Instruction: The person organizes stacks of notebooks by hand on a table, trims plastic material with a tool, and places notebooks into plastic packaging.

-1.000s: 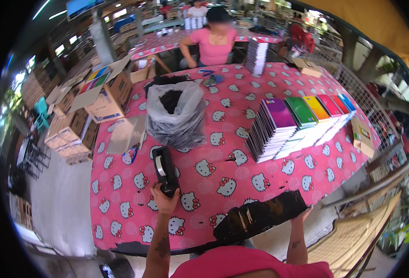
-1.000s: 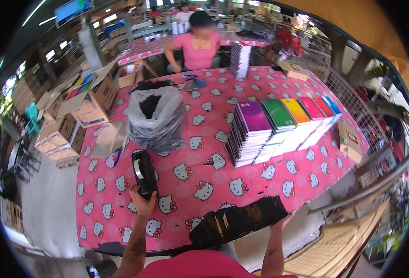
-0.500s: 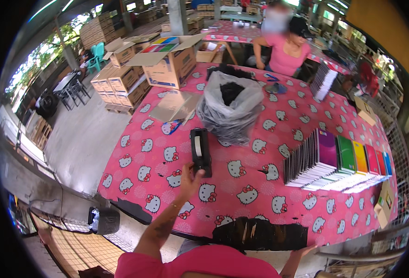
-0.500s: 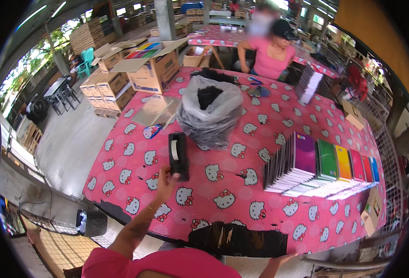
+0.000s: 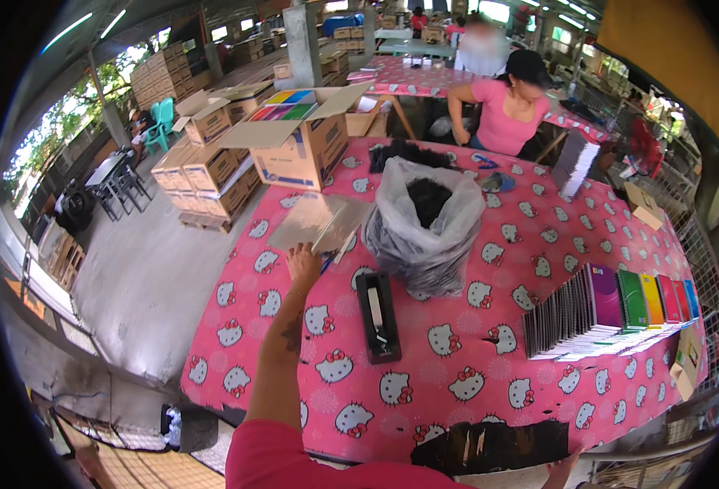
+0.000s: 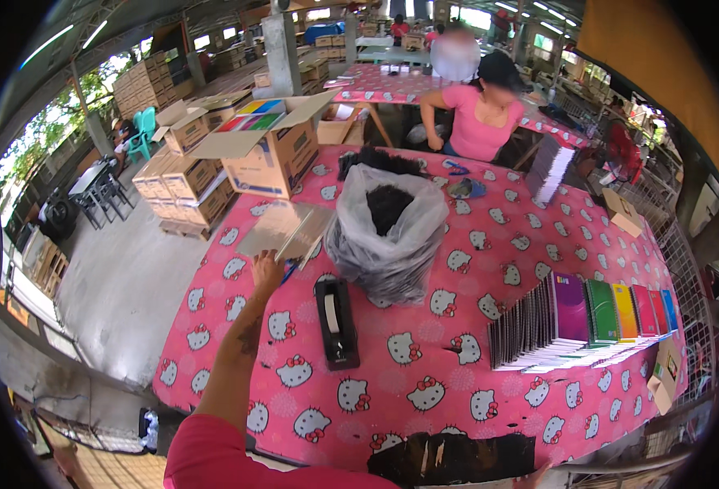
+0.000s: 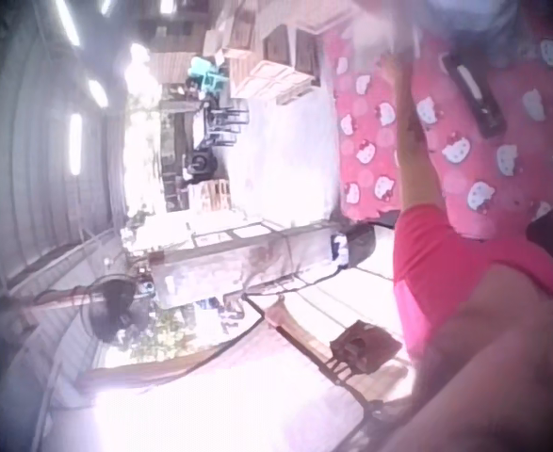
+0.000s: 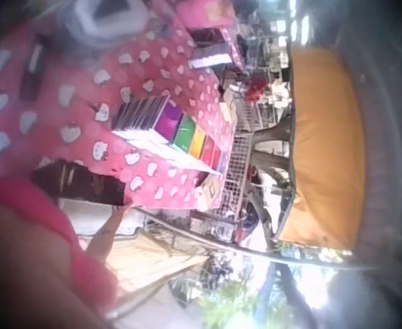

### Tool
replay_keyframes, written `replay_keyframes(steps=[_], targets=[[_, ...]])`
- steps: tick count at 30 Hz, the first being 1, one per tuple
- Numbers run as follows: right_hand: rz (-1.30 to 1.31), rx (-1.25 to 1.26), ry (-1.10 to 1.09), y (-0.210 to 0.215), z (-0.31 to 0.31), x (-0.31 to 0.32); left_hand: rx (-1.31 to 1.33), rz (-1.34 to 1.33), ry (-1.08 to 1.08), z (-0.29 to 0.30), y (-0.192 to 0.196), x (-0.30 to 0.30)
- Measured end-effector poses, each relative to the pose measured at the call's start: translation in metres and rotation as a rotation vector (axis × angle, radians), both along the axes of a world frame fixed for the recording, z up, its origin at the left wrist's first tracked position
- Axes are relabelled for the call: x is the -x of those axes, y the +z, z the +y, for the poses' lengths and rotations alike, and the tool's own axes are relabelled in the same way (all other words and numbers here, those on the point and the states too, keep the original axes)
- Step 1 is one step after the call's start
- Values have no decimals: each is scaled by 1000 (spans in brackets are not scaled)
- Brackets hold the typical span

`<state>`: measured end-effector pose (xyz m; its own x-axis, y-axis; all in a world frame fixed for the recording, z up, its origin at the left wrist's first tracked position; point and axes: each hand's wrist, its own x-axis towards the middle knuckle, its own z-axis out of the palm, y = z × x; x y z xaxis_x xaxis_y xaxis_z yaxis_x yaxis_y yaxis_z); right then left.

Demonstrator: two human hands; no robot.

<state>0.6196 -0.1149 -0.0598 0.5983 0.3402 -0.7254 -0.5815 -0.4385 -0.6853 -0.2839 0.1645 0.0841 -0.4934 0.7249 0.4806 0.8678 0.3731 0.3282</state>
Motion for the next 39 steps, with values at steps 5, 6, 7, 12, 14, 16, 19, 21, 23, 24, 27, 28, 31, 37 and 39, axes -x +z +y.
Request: replay_keyframes(steps=[5,6,7,12,14,16,19,21,23,24,27,28,31,37,39], targets=[[34,45,46,8,-5,9,184,69,-91,58,-28,58],[27,28,59,9,-4,15,150,133,-129,62,-36,66],[29,19,82,8,-5,20,126,265,-163,65,-52,76],[-418,-239,-8,23,-6,6,252,323,-143,91,-38,69],[-855,-275,161,51,-5,6,115,333,-27,92,-21,56],[-747,-462,156,156,51,57,8,380,59,60,14,61],[-680,-892,119,400,85,169,-282,324,-56,38,73,5],[-521,-1316,495,490,72,231,-391,293,-140,-10,121,-35],[-604,-1293,442,535,69,288,-454,253,-239,-50,155,-80],[-835,-1211,461,559,57,311,-486,213,-316,-68,166,-108],[-1351,-1451,853,570,39,353,-460,380,-663,-128,149,-162],[-1413,-1509,906,566,35,360,-248,290,-792,-145,143,-193],[-1418,-1646,958,560,33,364,-39,134,-1159,-190,88,-250],[-1368,-1803,986,552,24,340,399,-16,-1235,-224,47,-270],[-1361,-1832,985,550,20,326,402,-333,-1136,-207,120,-263]])
